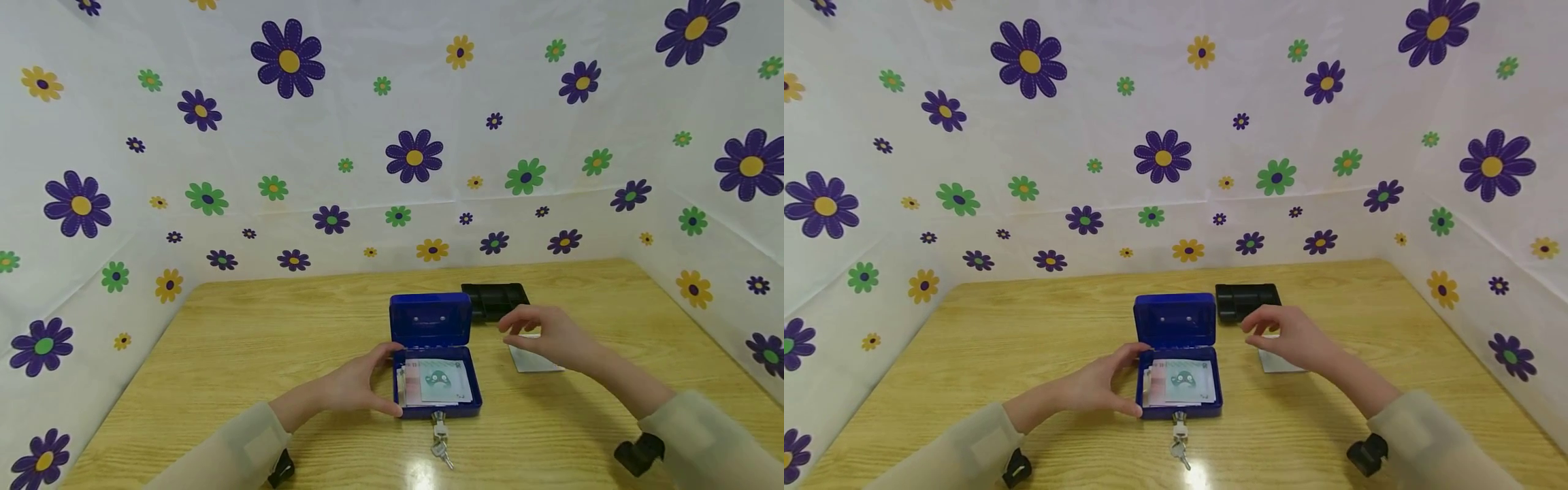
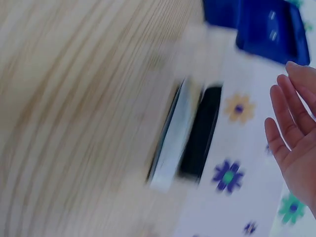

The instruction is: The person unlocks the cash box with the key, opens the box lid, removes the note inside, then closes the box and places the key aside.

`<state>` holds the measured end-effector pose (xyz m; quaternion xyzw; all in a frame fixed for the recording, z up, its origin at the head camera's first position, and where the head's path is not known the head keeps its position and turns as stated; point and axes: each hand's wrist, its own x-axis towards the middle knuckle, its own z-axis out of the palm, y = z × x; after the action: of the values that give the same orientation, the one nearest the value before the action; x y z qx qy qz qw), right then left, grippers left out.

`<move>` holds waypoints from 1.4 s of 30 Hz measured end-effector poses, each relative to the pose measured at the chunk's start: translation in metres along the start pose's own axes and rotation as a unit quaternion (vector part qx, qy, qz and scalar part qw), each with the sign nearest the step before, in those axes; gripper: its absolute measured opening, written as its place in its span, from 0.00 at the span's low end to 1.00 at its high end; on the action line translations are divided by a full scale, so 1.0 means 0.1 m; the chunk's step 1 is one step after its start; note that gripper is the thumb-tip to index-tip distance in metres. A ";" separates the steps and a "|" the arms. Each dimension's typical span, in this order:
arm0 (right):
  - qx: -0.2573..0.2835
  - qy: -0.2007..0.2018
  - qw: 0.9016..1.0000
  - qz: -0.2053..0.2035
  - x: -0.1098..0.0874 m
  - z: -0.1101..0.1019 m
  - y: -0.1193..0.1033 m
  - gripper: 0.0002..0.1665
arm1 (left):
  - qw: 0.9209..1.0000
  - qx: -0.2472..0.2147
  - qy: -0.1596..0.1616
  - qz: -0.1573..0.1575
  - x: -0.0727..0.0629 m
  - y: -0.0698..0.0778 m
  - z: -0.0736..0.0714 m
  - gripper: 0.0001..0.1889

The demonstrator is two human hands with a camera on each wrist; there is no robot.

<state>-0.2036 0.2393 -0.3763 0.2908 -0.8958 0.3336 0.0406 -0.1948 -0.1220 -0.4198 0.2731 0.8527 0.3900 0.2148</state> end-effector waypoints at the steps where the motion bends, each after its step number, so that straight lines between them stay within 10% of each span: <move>1: 0.005 -0.008 1.000 -0.011 0.01 0.03 -0.06 0.09 | 1.000 0.001 0.000 0.000 0.00 0.00 0.00 0.51; 16: 0.006 -0.153 0.987 -0.048 0.34 0.64 -0.49 0.15 | 1.000 0.002 -0.002 0.011 0.01 -0.01 -0.01 0.50; 42: -0.035 -0.168 0.984 -0.044 0.40 0.86 -0.46 0.13 | 1.000 -0.007 -0.007 0.013 0.01 -0.01 -0.02 0.50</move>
<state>-0.2010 0.1386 -0.4056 0.3800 -0.8874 0.2463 -0.0860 -0.1965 -0.1228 -0.4193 0.2853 0.8450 0.3965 0.2176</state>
